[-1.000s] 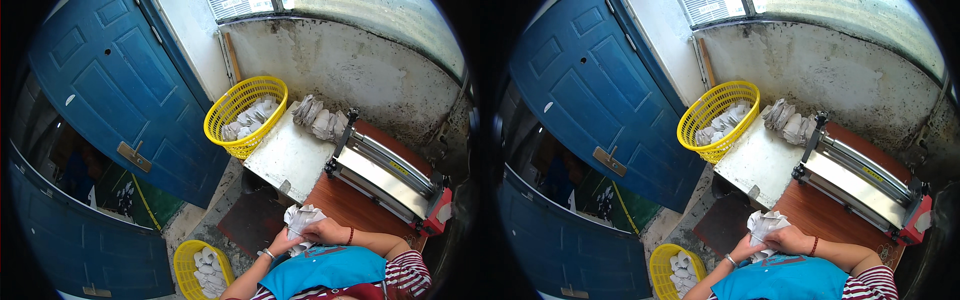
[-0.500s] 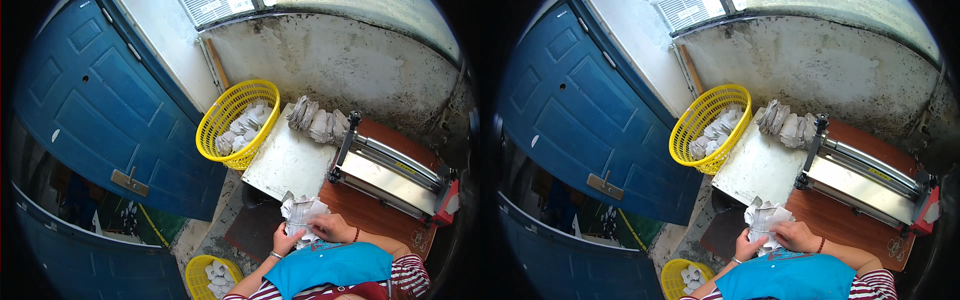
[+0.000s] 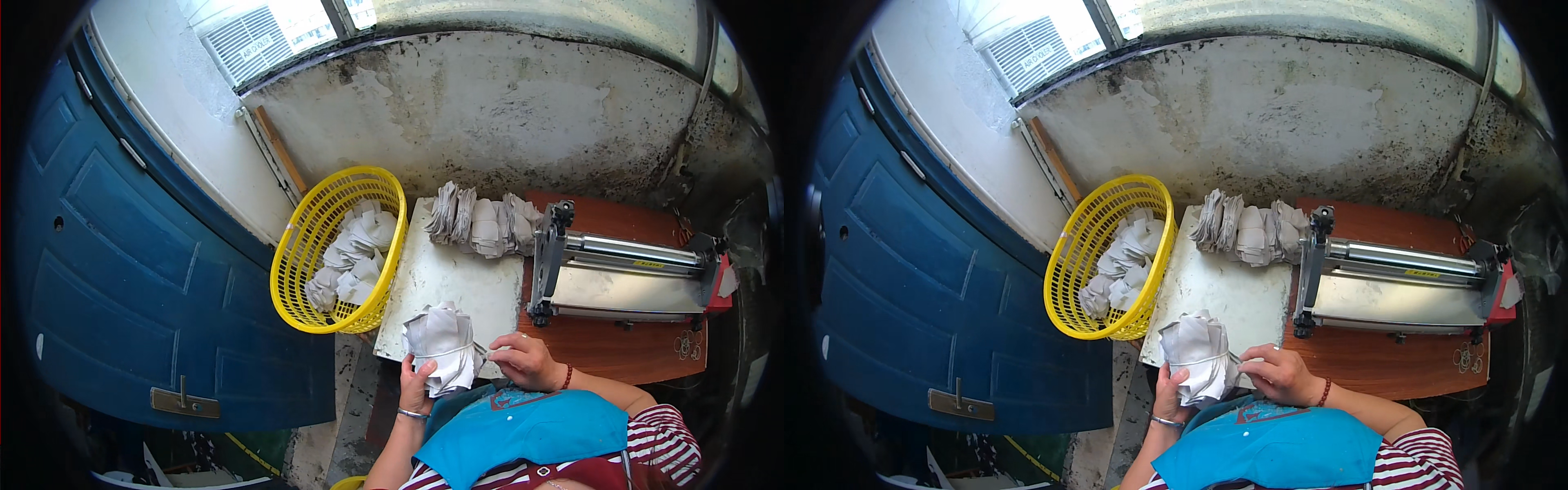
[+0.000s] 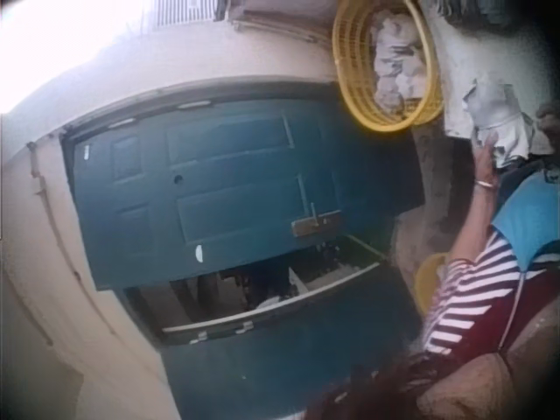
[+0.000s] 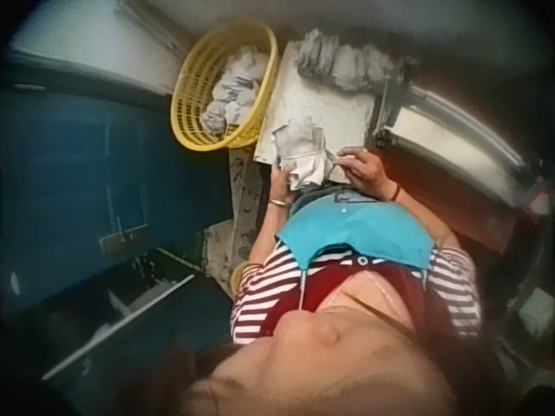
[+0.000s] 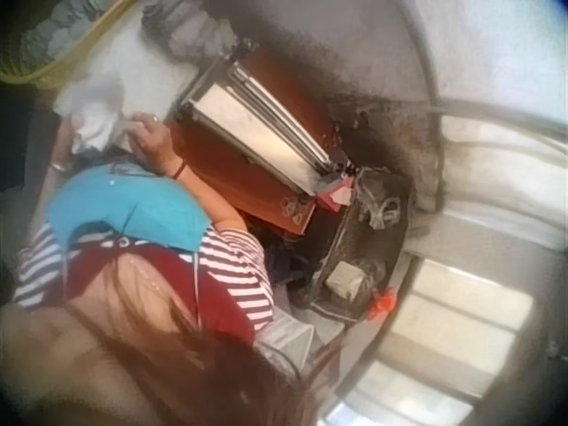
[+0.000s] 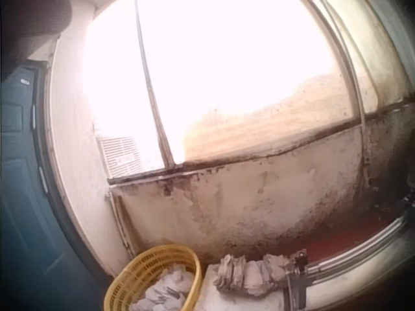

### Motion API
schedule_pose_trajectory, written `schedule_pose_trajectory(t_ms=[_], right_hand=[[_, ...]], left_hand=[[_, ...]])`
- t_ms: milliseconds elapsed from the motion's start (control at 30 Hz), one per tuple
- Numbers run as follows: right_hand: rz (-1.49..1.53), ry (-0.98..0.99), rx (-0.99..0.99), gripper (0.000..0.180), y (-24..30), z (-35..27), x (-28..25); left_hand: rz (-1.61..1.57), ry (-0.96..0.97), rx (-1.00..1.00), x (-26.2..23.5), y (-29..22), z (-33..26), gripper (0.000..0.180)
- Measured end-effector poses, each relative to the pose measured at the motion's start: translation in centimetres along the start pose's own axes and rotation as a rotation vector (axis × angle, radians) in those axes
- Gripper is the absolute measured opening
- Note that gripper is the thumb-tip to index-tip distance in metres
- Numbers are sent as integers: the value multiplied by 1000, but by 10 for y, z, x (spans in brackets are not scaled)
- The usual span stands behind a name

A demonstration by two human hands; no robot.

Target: The person feeds small shoe components through a roller machine to apply glue, then bundles the processed pieces with rubber bands.

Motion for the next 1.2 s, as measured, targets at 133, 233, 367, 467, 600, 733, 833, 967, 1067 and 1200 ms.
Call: schedule_pose_trajectory(t_ms=[133,233,367,467,600,733,833,967,1067,1200], right_hand=[[65,-140,339,22,-19,-19,-7],[17,-142,422,19,-21,-44,-2],[32,-131,608,14,-19,-72,3],[58,-156,794,13,-14,-74,0],[-89,-245,905,12,-11,-102,-1],[-59,-132,925,14,1,-115,-3],[10,-190,1132,17,12,-132,-5],[389,-500,1598,22,32,-161,2],[408,-633,1474,22,33,-213,25],[381,-677,1459,21,34,-228,37]], left_hand=[[-10,72,191,-12,-81,42,83],[58,58,309,-45,-152,99,77],[145,-316,386,-49,-234,156,73],[482,-538,705,-111,-216,241,66],[1216,-64,899,34,-130,253,61],[1401,197,772,107,-73,308,67],[1675,37,427,148,-67,338,87],[1687,135,153,156,-61,380,118],[1853,184,198,169,-43,389,127],[1808,135,138,187,-42,382,128]])
Point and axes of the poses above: each hand's wrist, its own z-axis towards the middle knuckle, its own x-axis out of the palm, y = z × x, the point moved 2 cm from there along z, towards the middle knuckle, and after that the axes turned 2 degrees about z, right-handed, at the moved point
